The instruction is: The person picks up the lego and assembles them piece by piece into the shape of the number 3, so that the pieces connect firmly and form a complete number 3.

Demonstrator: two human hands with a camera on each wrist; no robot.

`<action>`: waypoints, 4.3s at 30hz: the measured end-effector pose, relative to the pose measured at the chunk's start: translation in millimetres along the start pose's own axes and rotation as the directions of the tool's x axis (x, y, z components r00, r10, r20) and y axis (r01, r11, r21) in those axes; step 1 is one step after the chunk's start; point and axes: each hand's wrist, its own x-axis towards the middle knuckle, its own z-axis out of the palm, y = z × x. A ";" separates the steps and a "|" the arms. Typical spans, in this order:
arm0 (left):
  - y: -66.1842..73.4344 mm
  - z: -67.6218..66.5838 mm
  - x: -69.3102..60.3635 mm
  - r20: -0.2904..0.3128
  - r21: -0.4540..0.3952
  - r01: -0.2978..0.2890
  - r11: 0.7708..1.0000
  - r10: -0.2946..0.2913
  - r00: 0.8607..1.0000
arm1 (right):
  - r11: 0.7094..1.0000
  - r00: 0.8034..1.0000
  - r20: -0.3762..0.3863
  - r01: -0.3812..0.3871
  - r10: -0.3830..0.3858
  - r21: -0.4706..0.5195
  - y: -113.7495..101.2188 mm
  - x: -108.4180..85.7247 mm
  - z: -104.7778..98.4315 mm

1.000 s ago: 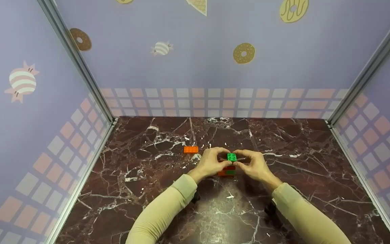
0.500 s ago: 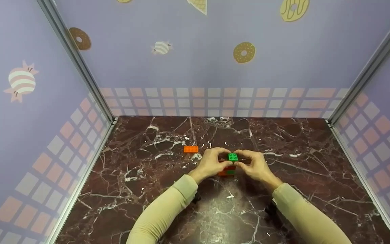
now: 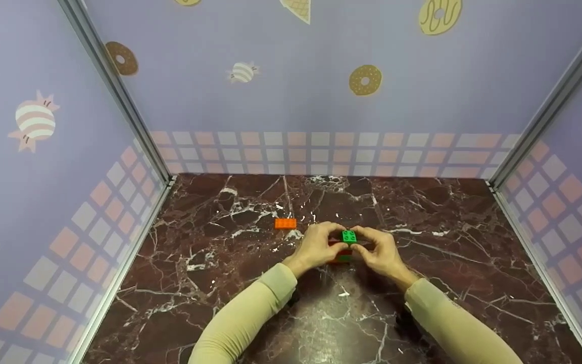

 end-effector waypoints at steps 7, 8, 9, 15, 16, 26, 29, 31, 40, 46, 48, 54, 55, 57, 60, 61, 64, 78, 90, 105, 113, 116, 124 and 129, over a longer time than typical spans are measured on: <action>-1.0 0.0 -0.9 0.007 -0.037 0.019 0.999 -0.019 1.000 | 1.000 1.000 -0.007 -0.011 0.011 0.023 -1.6 -1.4 1.6; -1.1 -0.2 -1.1 0.007 -0.039 0.018 0.999 -0.018 1.000 | 1.000 1.000 -0.005 -0.014 0.014 0.022 -1.6 -1.2 1.7; -1.3 -0.2 -1.3 0.005 -0.041 0.016 0.999 -0.016 1.000 | 1.000 1.000 -0.005 -0.015 0.015 0.021 -1.7 -1.0 1.8; -1.1 -1.8 -2.8 -0.005 -0.051 0.008 0.999 -0.008 1.000 | 0.999 1.000 -0.004 -0.028 0.028 0.045 -4.9 -0.5 1.7; -0.7 -2.0 -3.3 -0.004 -0.055 0.010 0.998 -0.011 1.000 | 0.999 1.000 -0.004 -0.027 0.028 0.044 -5.0 -0.7 1.7; -3.0 0.3 -3.6 -0.015 -0.069 0.016 0.997 -0.017 1.000 | 0.997 0.997 0.009 -0.076 0.076 0.013 -4.0 -0.9 3.9; -3.7 -0.1 -2.6 -0.006 -0.079 0.013 0.997 -0.014 1.000 | 0.995 0.995 0.034 -0.099 0.099 -0.001 -5.2 -0.1 2.8; -4.3 0.2 -2.5 0.008 -0.084 0.021 0.996 -0.020 1.000 | 0.993 0.992 0.052 -0.117 0.117 -0.001 -6.2 0.2 2.0; -5.8 3.7 -3.2 0.010 -0.081 0.036 0.996 -0.035 0.999 | 0.990 0.989 0.059 -0.138 0.139 -0.022 -7.4 -0.8 0.8; -10.0 3.1 -2.1 0.042 -0.071 0.034 0.997 -0.031 0.999 | 0.996 0.996 0.019 -0.090 0.091 -0.011 -5.0 -0.3 4.5; -11.1 4.9 -2.4 0.044 -0.059 0.030 0.998 -0.027 0.999 | 0.996 0.996 0.013 -0.083 0.083 -0.016 -5.9 -1.1 4.9; -12.7 3.2 0.7 0.045 -0.008 -0.007 1.000 0.007 0.999 | 0.991 0.994 0.034 -0.098 0.102 -0.090 -9.4 2.5 2.7; -12.6 2.4 0.8 0.048 0.000 -0.011 1.000 0.011 0.999 | 0.989 0.993 0.041 -0.103 0.108 -0.106 -9.6 2.9 2.4; -12.2 1.6 0.5 0.046 0.007 -0.014 1.000 0.014 0.999 | 0.986 0.991 0.051 -0.121 0.127 -0.116 -10.3 3.0 2.5; -12.2 2.8 0.3 0.046 -0.003 -0.009 1.000 0.009 0.999 | 0.984 0.985 0.054 -0.157 0.162 -0.086 -9.8 2.2 2.3; -12.4 3.2 0.4 0.050 -0.014 -0.003 1.000 0.004 0.999 | 0.983 0.983 0.052 -0.171 0.175 -0.069 -9.3 2.0 2.4; -13.3 4.2 1.2 0.056 -0.052 0.017 0.999 -0.014 0.998 | 0.977 0.975 0.056 -0.213 0.214 -0.011 -8.4 2.3 2.1; -14.5 -2.2 -3.1 0.084 -0.077 0.046 0.996 -0.040 0.996 | 0.970 0.968 0.069 -0.242 0.240 0.013 -13.0 5.3 2.8; -27.5 -19.0 -8.7 0.061 -0.084 0.018 0.996 -0.013 0.998 | 0.972 0.968 0.093 -0.234 0.235 -0.023 -14.3 6.4 0.1; -56.3 -36.3 -13.5 -0.001 -0.021 0.077 0.997 -0.077 0.997 | 0.962 0.954 0.127 -0.273 0.271 -0.008 -13.4 6.2 -0.2; -75.4 -45.8 -15.3 -0.037 0.051 0.136 0.989 -0.134 0.990 | 0.958 0.949 0.135 -0.287 0.285 -0.007 -14.3 7.3 -1.0; -83.4 -49.5 -16.1 -0.042 0.072 0.180 0.981 -0.177 0.983 | 0.954 0.946 0.135 -0.299 0.296 -0.003 -14.5 7.5 -1.0; -97.3 -59.0 -17.6 -0.079 0.148 0.258 0.955 -0.249 0.965 | 0.960 0.953 0.120 -0.278 0.278 -0.012 -15.0 7.0 -1.6; -108.5 -59.8 -17.0 -0.080 0.158 0.278 0.948 -0.268 0.960 | 0.960 0.952 0.117 -0.280 0.281 -0.029 -14.4 6.9 -1.6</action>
